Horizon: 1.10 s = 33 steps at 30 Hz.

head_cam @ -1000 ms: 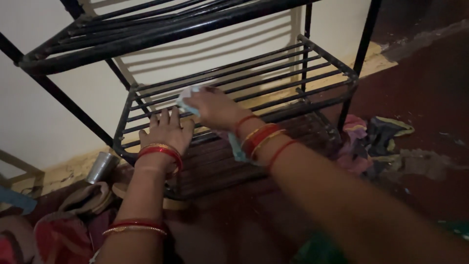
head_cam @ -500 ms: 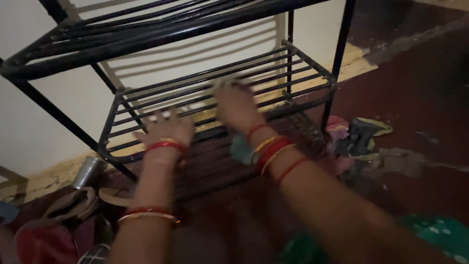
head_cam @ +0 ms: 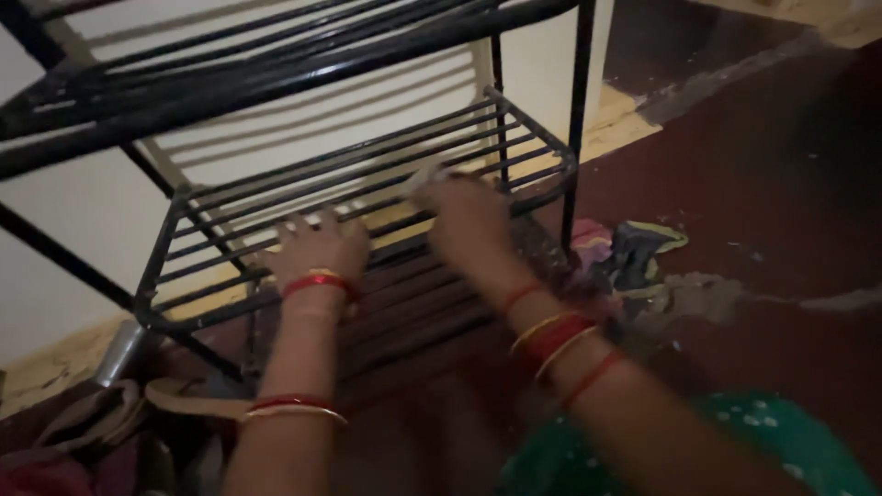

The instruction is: The person wipes the metal bars and shelves of a black shoe rack using a cloth. They clean multiple sections of the rack, including the lower shelves and side supports, while seated on the floor.

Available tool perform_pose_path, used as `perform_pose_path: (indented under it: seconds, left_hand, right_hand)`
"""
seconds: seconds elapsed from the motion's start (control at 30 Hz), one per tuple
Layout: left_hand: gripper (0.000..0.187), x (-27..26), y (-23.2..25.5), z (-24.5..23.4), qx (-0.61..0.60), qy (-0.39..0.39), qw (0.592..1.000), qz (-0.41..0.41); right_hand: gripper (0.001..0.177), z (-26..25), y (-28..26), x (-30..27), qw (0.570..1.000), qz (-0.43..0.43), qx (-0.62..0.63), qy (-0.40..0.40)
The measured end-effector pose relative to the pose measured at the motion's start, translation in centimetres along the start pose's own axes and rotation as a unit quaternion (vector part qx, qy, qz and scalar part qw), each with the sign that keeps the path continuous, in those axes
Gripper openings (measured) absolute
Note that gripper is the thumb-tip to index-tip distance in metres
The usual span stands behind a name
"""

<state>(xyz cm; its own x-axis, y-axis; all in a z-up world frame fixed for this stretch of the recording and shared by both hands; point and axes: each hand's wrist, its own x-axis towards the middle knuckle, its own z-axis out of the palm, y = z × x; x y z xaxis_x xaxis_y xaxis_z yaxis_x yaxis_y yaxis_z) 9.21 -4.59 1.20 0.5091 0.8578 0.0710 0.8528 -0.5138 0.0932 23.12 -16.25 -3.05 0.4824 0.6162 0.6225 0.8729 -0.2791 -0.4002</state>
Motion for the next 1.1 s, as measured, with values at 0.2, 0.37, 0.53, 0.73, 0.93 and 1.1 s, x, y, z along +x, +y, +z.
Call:
perform_pose_path:
  seconds: [0.2,0.37,0.53,0.73,0.93,1.1]
  left_hand:
    - [0.051,1.0,3.5,5.1,-0.024,0.155,0.978,0.137]
    - [0.054,-0.7,4.9,3.8,-0.039,0.156,0.976,0.149]
    - [0.047,-1.4,9.3,7.1,-0.015,0.211,0.967,0.142]
    - [0.041,-4.4,14.9,9.8,-0.089,0.351,0.891,0.274]
    - [0.041,-4.2,17.7,10.2,-0.053,0.394,0.871,0.29]
    - [0.049,-3.5,20.0,8.9,-0.05,0.347,0.865,0.36]
  right_hand:
    - [0.051,-1.2,1.1,-2.5,0.959,-0.255,0.091,0.082]
    - [0.046,-3.0,7.1,-4.6,0.972,-0.192,0.02,0.136]
    - [0.048,-2.4,8.9,-5.5,0.97,-0.096,-0.01,0.225]
    - [0.062,-3.4,11.8,-7.3,0.979,-0.134,0.018,0.151]
    - [0.061,-4.1,13.8,-6.6,0.973,-0.06,0.024,0.223]
    - [0.052,-3.2,14.4,-6.4,0.963,-0.023,0.186,0.193]
